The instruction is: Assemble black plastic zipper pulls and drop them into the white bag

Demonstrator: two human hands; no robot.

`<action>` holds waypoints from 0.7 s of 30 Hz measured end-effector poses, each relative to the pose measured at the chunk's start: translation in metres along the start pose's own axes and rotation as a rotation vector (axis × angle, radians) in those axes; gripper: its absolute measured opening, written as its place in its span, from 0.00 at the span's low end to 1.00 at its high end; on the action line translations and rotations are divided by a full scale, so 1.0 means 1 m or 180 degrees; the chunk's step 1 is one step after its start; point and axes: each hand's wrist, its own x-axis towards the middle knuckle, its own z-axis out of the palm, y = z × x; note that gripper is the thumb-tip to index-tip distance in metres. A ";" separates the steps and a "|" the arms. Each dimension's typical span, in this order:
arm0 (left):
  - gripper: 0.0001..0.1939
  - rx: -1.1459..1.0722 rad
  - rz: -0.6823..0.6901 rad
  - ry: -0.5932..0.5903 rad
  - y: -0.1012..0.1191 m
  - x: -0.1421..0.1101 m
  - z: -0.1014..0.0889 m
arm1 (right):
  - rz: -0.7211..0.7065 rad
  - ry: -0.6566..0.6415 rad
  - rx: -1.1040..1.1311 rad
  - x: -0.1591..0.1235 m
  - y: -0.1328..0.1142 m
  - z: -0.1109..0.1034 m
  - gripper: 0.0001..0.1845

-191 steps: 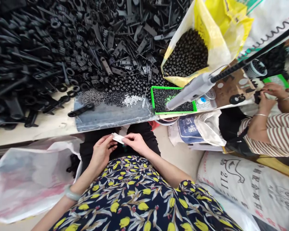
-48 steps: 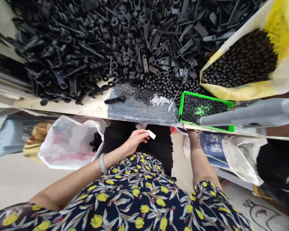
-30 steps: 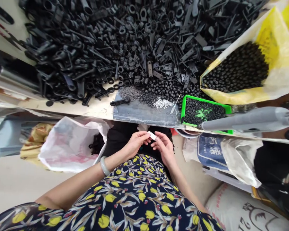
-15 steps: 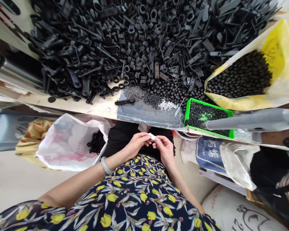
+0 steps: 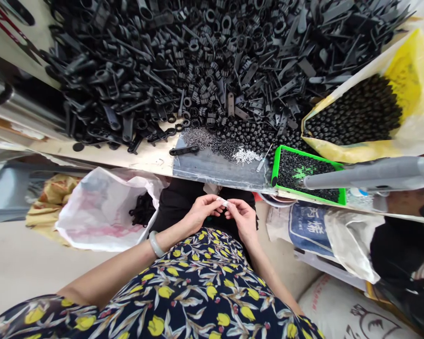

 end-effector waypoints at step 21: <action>0.12 0.1859 0.0864 0.0324 0.013 0.002 -0.005 | 0.0256 -0.0282 -0.0025 0.000 0.004 0.010 0.22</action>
